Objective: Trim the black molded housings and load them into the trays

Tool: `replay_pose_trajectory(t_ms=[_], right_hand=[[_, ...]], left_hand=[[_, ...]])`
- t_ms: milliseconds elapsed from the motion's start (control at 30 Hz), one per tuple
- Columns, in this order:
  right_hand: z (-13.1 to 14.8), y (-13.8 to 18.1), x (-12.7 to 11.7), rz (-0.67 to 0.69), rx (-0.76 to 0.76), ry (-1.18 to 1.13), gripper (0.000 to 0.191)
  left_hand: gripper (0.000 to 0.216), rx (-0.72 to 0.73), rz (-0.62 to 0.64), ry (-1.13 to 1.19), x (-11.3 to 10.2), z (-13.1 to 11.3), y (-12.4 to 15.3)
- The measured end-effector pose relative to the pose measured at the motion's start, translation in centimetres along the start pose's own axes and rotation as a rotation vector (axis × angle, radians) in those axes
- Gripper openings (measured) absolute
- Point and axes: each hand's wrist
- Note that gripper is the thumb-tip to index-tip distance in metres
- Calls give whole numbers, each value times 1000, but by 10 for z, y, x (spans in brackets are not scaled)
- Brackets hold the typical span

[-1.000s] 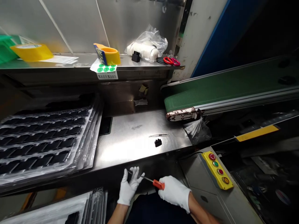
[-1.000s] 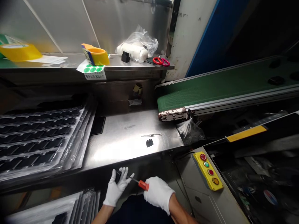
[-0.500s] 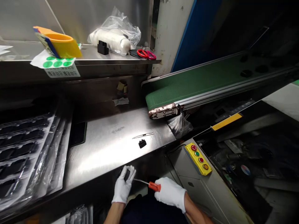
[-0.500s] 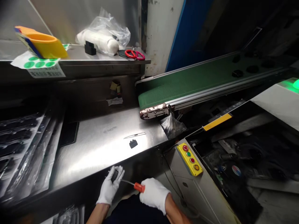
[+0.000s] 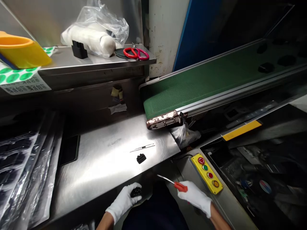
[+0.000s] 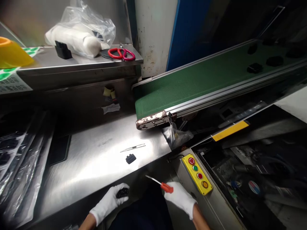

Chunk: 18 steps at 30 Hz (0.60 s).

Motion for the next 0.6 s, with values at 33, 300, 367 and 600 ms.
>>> replay_pose_trajectory(t_ms=[33,300,367,600], right_hand=[[-6,-9,-7,-75,-33,-67,17],[5,-118,41,-428,73,-537,44],[15,-130,59,-373,156,-540,42],[25,-86,76,88,239,-393,56]], left_hand=[[29,20,-1,14,0,-10,2],[42,121,-392,604,2,-90,27],[49,131,-514,689,0,-106,35],[56,220,-731,784,-12,-131,58]])
Point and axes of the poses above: each hand's wrist, its own y-axis away from the middle knuckle, its own x-axis out of the palm, z = x × y, and after that the axes turned 14 degrees about x, right-handed
